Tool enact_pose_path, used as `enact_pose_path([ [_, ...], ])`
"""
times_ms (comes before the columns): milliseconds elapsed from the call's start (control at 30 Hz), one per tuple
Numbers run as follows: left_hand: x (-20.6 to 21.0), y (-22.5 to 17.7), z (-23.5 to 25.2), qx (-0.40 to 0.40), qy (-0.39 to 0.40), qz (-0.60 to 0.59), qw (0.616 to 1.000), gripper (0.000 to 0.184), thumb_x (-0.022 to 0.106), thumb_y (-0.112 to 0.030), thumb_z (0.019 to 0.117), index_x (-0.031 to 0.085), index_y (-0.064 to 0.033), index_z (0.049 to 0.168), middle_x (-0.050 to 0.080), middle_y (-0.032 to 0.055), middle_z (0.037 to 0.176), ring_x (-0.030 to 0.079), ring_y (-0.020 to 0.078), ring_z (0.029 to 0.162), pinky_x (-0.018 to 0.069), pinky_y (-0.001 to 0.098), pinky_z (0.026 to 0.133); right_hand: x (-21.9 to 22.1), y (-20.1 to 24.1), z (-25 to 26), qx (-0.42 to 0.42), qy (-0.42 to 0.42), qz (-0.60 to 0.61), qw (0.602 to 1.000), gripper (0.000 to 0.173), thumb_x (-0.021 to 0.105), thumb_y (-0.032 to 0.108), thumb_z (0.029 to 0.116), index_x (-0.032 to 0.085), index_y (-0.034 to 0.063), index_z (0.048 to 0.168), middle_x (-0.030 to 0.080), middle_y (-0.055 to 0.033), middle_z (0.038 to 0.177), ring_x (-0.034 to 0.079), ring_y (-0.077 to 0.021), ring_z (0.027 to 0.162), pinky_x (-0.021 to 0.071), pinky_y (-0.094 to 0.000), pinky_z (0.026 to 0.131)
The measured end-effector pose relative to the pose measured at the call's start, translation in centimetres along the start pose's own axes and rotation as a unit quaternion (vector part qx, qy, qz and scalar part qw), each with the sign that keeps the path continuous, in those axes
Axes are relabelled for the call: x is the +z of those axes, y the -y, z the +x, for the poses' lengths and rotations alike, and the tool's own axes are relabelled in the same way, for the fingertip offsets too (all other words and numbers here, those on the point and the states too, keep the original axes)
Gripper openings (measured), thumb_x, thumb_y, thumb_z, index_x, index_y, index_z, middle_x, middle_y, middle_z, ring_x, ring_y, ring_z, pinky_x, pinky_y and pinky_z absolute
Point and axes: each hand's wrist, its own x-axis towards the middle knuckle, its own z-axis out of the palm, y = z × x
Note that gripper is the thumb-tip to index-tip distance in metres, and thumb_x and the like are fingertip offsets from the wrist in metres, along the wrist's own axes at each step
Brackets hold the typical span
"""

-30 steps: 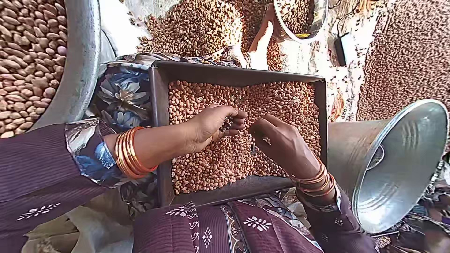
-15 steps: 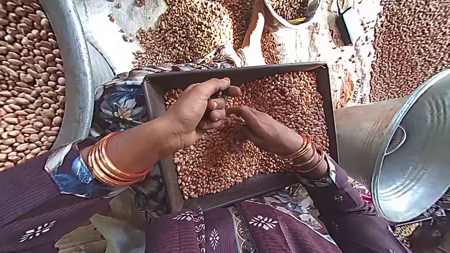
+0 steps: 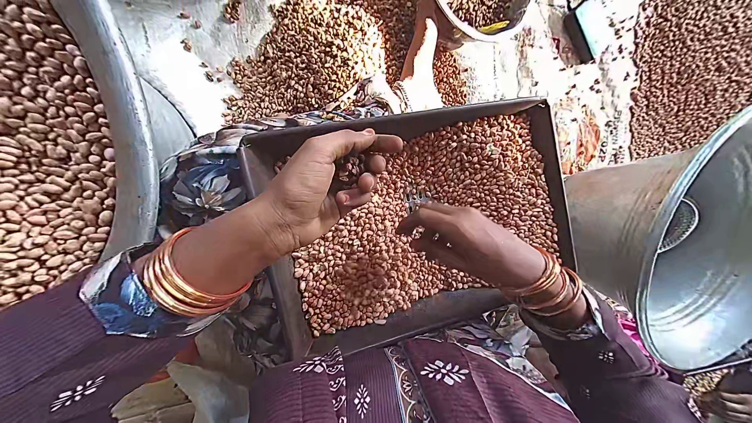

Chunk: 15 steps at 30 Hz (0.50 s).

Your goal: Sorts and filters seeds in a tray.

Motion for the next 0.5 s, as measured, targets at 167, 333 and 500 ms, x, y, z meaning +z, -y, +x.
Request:
enact_pose_path([
  [167, -0.6, 1.0, -0.1, 0.026, 0.036, 0.05, 0.998, 0.043, 0.035, -0.042, 0.1112, 0.063, -0.0204, 0.086, 0.047, -0.01, 0.063, 0.037, -0.0017, 0.046, 0.0303, 0.0103, 0.044, 0.2, -3.1, 0.7, 0.058, -0.05, -0.132, 0.988, 0.009, 0.066, 0.011, 0.0974, 0.074, 0.0079, 0.098, 0.068, -0.0086, 0.093, 0.068, -0.0216, 0.075, 0.0579, -0.039, 0.064],
  [333, -0.7, 1.2, -0.1, 0.035, 0.021, 0.084, 0.996, 0.047, 0.037, -0.046, 0.1103, 0.057, -0.0206, 0.076, 0.043, -0.0096, 0.059, 0.035, 0.0, 0.045, 0.0297, 0.012, 0.044, 2.8, -3.3, 0.8, 0.071, -0.051, -0.177, 0.98, 0.013, 0.063, 0.013, 0.0991, 0.072, 0.0035, 0.1, 0.066, -0.0123, 0.091, 0.068, -0.0266, 0.074, 0.0574, -0.0406, 0.061],
  [500, -0.7, 1.2, -0.3, 0.063, 0.034, 0.065, 0.995, 0.044, 0.036, -0.041, 0.1115, 0.06, -0.0164, 0.085, 0.032, -0.0112, 0.053, 0.022, -0.0016, 0.038, 0.0202, 0.0116, 0.037, 2.8, -2.4, 1.1, 0.144, -0.03, -0.172, 0.974, 0.011, 0.065, 0.011, 0.0965, 0.071, 0.0015, 0.097, 0.067, -0.015, 0.095, 0.07, -0.029, 0.077, 0.0582, -0.0435, 0.065],
])
